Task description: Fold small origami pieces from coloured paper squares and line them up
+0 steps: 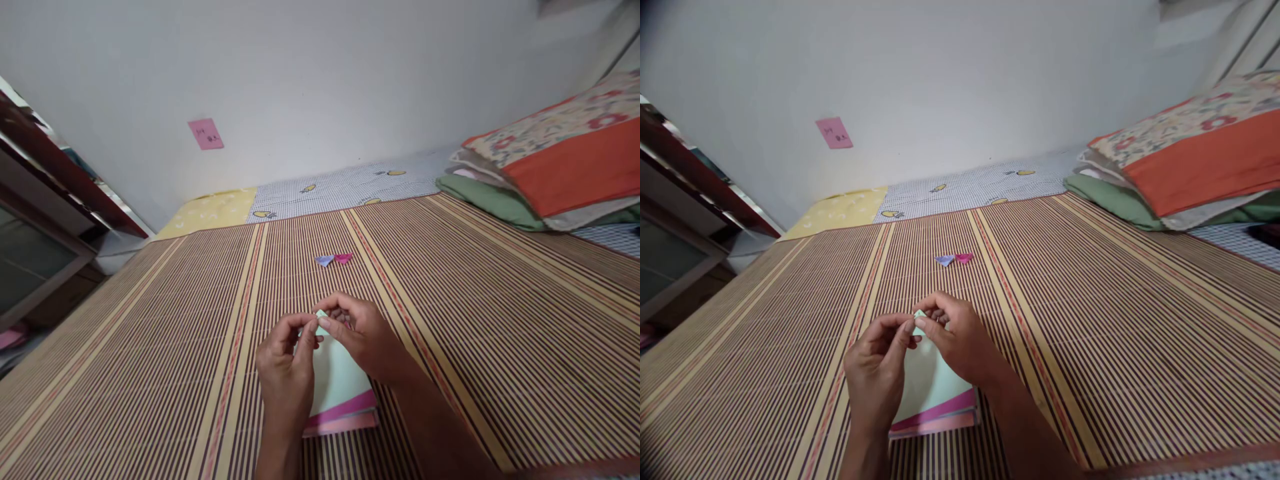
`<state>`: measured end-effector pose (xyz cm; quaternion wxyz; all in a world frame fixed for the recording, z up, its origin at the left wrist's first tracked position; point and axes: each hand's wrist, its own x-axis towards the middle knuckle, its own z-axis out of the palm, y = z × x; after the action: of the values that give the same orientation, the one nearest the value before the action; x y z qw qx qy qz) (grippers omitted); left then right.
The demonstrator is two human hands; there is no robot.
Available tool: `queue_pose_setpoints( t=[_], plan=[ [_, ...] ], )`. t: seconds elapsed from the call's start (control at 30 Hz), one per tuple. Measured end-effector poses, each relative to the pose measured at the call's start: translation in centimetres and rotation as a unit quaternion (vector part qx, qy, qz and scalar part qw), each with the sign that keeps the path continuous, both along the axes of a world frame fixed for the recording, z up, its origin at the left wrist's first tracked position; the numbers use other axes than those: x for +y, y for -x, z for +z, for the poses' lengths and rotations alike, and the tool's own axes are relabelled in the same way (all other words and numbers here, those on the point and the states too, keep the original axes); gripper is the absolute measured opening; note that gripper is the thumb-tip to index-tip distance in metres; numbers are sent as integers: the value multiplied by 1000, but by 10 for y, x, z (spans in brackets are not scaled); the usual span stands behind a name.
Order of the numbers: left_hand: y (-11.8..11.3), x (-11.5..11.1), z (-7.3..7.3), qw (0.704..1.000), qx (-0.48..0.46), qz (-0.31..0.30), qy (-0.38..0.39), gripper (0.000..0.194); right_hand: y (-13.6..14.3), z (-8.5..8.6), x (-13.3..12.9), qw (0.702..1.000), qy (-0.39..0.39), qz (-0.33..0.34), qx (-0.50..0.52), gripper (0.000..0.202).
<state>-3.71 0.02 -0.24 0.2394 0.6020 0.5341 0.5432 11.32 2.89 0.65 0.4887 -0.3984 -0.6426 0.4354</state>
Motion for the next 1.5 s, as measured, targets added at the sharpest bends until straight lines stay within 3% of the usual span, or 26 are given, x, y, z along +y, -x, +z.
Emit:
queue_pose_setpoints(
  t=[0.33,0.4,0.53,0.93,1.1,1.2,1.33,1.5],
  plan=[
    [-3,2,2,995,-81,-32,46,13,2,5,-2,999,-23,-22,17,9],
    [2,3,4,988,-115,-67,78,19,0,3,-1,999,-11,-29,24,10],
    [13,4,7,972,-72,-162,154,17,-3,-2,1,999,16,-24,43,11],
    [5,-1,14,973,-90,-162,138,34,-11,1,0,999,-11,16,26,12],
    [9,2,12,958,-97,-203,179,21,-11,3,0,997,-2,71,16,10],
    [11,3,9,964,-112,-180,162,23,-9,2,0,996,23,74,37,11],
    [12,3,5,976,-143,-93,135,25,-5,0,1,996,69,48,19,17],
    [9,3,3,973,-180,-68,127,29,-3,0,1,999,33,31,-22,24]
  ],
)
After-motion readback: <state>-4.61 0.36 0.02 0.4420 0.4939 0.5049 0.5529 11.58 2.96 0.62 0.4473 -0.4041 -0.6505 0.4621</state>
